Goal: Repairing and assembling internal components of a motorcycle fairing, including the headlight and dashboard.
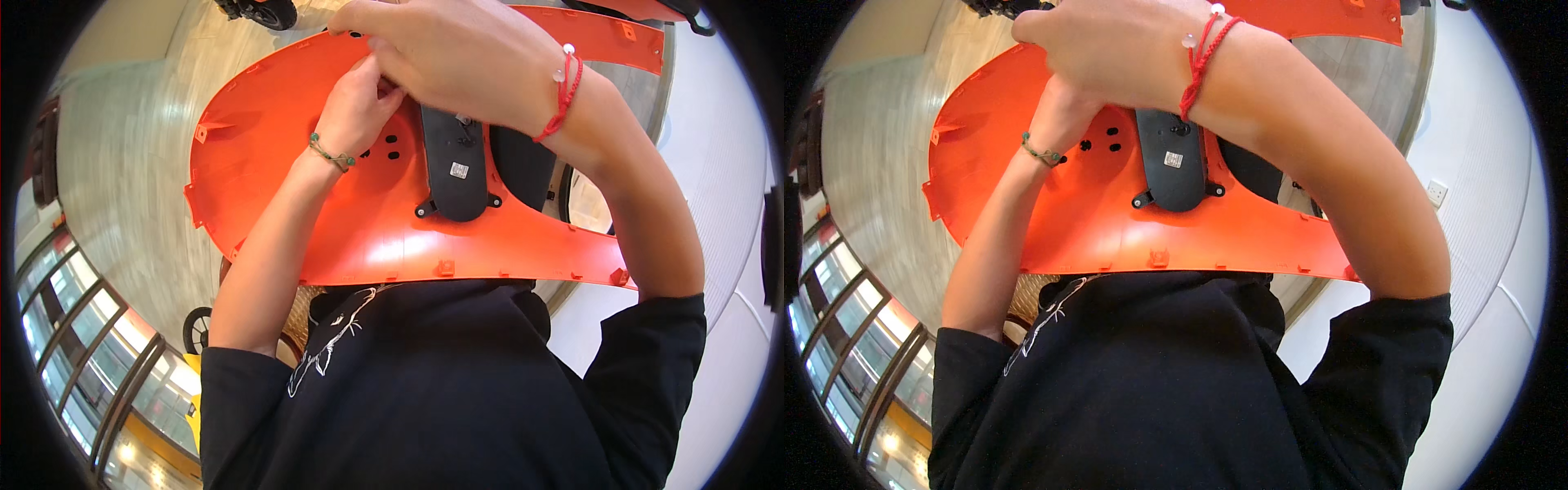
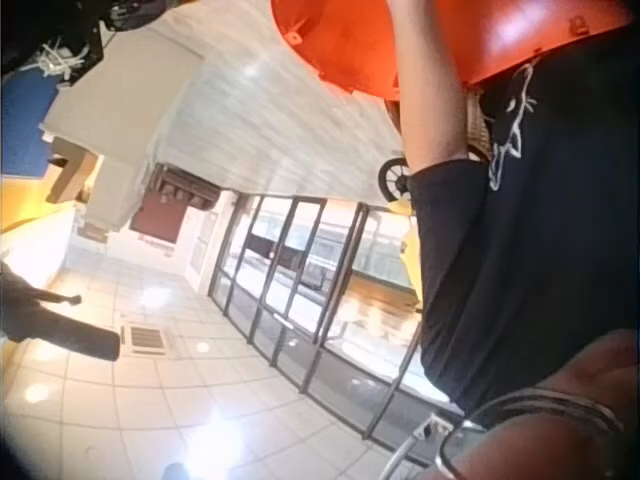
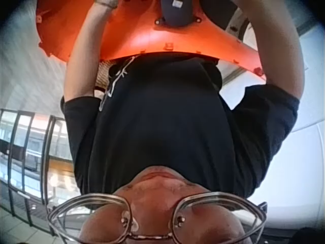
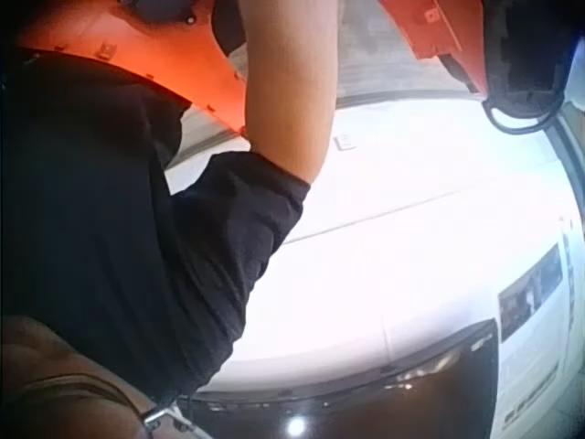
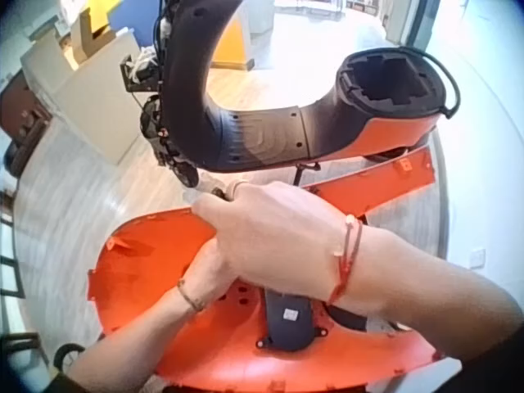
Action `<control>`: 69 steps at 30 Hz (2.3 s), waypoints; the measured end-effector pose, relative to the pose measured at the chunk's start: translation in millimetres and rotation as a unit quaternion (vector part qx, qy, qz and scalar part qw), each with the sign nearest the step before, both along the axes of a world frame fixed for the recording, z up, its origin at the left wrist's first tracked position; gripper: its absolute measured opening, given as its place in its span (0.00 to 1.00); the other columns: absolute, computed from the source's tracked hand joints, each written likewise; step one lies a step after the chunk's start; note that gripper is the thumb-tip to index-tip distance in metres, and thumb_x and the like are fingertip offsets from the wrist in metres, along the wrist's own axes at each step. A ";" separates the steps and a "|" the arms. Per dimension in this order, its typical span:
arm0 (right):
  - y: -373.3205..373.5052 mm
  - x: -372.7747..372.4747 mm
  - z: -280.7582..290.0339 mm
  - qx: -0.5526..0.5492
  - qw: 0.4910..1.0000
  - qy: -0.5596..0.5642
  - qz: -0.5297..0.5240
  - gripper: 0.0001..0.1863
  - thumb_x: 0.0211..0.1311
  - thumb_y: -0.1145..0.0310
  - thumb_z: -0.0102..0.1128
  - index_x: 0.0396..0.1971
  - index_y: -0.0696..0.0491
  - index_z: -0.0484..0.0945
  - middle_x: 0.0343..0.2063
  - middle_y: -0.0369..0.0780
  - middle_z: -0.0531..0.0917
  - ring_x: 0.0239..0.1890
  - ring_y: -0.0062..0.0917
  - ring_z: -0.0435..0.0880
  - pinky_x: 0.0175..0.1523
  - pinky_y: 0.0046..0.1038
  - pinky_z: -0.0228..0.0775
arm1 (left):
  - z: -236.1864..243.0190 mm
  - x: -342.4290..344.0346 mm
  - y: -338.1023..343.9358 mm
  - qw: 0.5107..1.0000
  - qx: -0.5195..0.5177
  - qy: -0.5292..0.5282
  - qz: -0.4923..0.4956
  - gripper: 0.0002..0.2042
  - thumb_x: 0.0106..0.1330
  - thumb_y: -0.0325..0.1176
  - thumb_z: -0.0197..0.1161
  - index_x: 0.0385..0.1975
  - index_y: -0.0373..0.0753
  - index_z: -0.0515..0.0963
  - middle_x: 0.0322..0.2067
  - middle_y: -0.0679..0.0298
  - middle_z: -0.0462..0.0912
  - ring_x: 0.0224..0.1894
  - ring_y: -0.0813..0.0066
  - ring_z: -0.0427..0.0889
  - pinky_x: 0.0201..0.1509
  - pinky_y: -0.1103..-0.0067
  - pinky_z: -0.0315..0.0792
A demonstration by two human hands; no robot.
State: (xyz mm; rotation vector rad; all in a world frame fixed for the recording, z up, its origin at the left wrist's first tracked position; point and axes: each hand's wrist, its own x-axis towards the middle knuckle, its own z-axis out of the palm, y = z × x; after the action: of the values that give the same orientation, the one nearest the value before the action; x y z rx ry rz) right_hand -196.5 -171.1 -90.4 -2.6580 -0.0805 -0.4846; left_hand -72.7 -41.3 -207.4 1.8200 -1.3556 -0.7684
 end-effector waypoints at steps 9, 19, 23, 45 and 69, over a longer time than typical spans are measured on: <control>-7.2 11.3 32.1 0.138 0.952 0.272 -0.016 0.09 0.57 0.75 0.55 0.33 0.65 0.72 0.35 0.54 0.79 0.33 0.42 0.84 0.37 0.35 0.76 | -0.8 2.4 3.6 0.999 0.027 0.023 0.015 0.09 0.62 0.27 0.62 0.39 0.31 0.74 0.32 0.58 0.82 0.35 0.64 0.82 0.41 0.71 0.77; -31.1 -8.6 17.6 -0.082 0.995 0.030 0.049 0.07 0.54 0.75 0.57 0.33 0.60 0.78 0.36 0.51 0.81 0.36 0.40 0.85 0.41 0.33 0.77 | 0.7 -3.1 -5.7 0.999 0.031 0.039 0.012 0.10 0.60 0.26 0.63 0.38 0.32 0.73 0.34 0.57 0.79 0.35 0.66 0.81 0.39 0.72 0.76; -9.2 -4.9 39.3 -0.071 0.981 0.177 -0.038 0.07 0.55 0.76 0.55 0.33 0.61 0.78 0.30 0.51 0.82 0.30 0.42 0.84 0.37 0.37 0.77 | -1.2 -0.1 -0.2 0.999 0.038 0.023 0.016 0.10 0.61 0.26 0.63 0.39 0.32 0.73 0.33 0.57 0.79 0.35 0.66 0.81 0.40 0.73 0.76; -24.1 -13.6 37.6 0.057 0.985 0.135 0.087 0.08 0.53 0.77 0.57 0.33 0.64 0.75 0.34 0.50 0.79 0.38 0.42 0.82 0.41 0.33 0.75 | -2.6 1.9 0.1 0.999 0.031 0.026 -0.020 0.11 0.62 0.27 0.62 0.41 0.31 0.71 0.36 0.56 0.78 0.37 0.66 0.81 0.42 0.73 0.76; -25.3 -17.9 45.3 0.019 0.980 0.189 0.064 0.14 0.49 0.80 0.60 0.39 0.62 0.77 0.33 0.48 0.82 0.42 0.40 0.82 0.48 0.33 0.74 | 18.1 0.9 -2.1 0.994 0.073 0.083 0.011 0.14 0.66 0.34 0.63 0.44 0.32 0.73 0.36 0.55 0.79 0.38 0.65 0.81 0.44 0.74 0.75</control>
State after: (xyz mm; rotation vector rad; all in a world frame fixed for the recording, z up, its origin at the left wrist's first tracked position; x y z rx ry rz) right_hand -214.4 -196.4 -45.1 -2.6361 -0.1251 0.0639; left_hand -71.9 -43.4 -189.3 1.8346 -1.1973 -1.0068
